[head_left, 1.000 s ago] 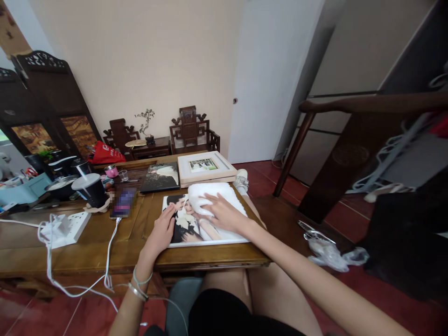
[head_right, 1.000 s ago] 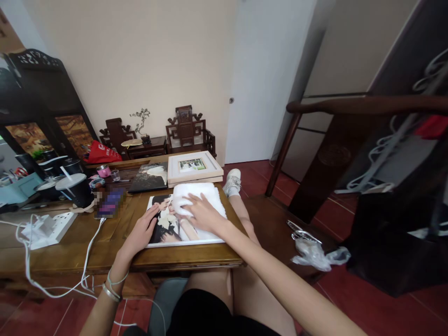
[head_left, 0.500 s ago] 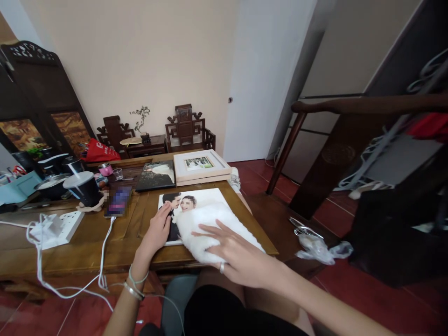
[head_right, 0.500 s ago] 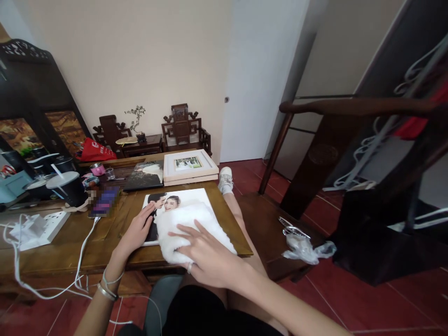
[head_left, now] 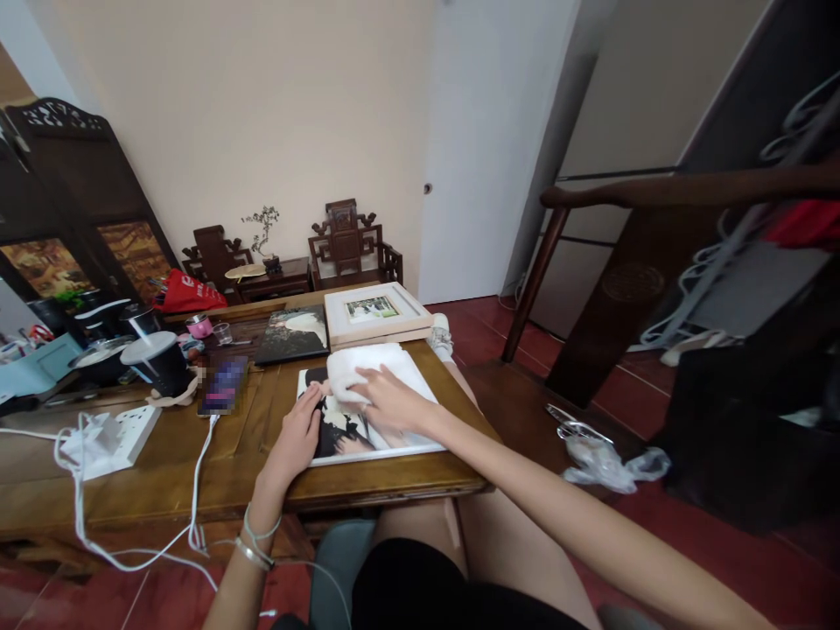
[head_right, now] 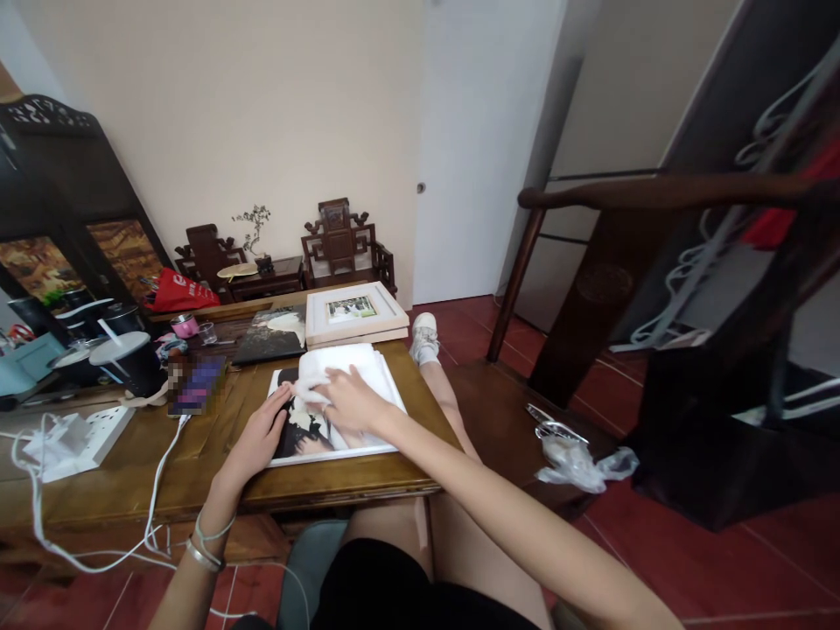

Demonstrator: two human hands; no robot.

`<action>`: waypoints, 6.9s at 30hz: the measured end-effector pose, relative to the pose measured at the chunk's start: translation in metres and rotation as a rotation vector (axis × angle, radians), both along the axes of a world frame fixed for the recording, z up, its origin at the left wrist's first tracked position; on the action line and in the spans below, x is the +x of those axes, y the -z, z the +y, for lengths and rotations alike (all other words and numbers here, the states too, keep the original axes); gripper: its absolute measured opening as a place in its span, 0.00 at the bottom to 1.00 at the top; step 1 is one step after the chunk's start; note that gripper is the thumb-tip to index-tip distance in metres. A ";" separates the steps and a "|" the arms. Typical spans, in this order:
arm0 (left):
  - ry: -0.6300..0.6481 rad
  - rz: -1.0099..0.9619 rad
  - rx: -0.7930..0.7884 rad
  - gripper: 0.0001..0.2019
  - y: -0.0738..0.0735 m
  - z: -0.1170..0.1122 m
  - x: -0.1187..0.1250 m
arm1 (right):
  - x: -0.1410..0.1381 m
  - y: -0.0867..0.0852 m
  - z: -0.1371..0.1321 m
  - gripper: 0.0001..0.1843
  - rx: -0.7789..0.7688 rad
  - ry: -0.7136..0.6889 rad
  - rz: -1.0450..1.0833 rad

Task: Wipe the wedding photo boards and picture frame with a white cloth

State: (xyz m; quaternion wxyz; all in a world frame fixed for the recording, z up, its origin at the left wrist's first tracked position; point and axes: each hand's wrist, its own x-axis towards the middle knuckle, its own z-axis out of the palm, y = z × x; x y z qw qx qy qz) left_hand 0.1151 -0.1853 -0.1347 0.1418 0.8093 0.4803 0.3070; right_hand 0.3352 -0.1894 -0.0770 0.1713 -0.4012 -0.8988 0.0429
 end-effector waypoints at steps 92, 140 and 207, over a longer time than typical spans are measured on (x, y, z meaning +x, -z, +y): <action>-0.053 -0.061 -0.114 0.22 -0.012 -0.013 0.007 | 0.062 0.020 -0.088 0.11 -0.012 0.013 0.076; -0.018 0.006 -0.015 0.22 0.002 -0.007 0.003 | 0.053 0.014 0.041 0.19 -0.033 0.209 0.139; -0.011 0.056 -0.016 0.24 0.000 -0.008 0.004 | 0.012 0.009 -0.062 0.19 -0.022 -0.090 -0.201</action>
